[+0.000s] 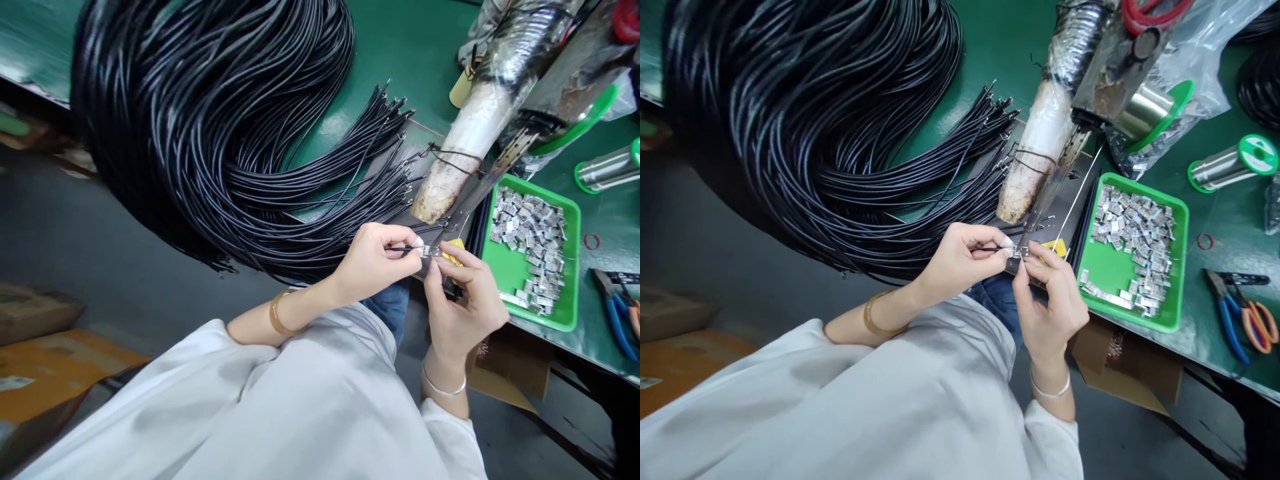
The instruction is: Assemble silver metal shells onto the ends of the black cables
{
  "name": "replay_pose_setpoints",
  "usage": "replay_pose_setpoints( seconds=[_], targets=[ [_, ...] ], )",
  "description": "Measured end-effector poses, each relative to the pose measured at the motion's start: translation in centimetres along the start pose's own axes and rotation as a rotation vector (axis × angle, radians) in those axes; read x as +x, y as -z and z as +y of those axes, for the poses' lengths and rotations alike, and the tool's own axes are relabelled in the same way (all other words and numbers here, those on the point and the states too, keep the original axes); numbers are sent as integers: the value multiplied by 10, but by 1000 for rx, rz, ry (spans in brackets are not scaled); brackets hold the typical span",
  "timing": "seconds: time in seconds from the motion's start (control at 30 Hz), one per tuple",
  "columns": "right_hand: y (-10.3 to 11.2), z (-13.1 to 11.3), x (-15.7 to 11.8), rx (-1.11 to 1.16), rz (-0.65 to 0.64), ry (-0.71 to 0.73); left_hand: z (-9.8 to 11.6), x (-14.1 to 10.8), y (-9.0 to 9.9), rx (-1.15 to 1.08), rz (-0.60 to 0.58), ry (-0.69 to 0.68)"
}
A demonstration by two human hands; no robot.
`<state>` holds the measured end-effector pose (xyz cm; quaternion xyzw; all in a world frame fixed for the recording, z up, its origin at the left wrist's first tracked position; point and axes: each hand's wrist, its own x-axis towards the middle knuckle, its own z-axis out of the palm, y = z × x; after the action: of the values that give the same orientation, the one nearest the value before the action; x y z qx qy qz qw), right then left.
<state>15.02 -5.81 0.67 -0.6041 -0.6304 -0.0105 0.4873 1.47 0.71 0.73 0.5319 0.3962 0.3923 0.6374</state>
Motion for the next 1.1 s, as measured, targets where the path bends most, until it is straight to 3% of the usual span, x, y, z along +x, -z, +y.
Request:
replay_pose_setpoints(
  seconds=[0.17,0.43,0.67,0.83,0.97,1.1],
  targets=[
    [0,-4,1,-23,34,14,3,-2,0,32,-6,-50],
    [2,-2,-7,-18,1,61,0,1,7,78,-98,14],
    [6,5,-10,-11,-9,-161,1,-9,6,142,-130,-92],
    [10,9,-3,246,-58,-324,3,-13,12,140,-117,-240],
    [10,13,2,408,-209,-357,4,-12,15,-8,-218,-126],
    [5,10,-3,251,-104,-271,0,-12,13,2,-166,-70]
  ],
)
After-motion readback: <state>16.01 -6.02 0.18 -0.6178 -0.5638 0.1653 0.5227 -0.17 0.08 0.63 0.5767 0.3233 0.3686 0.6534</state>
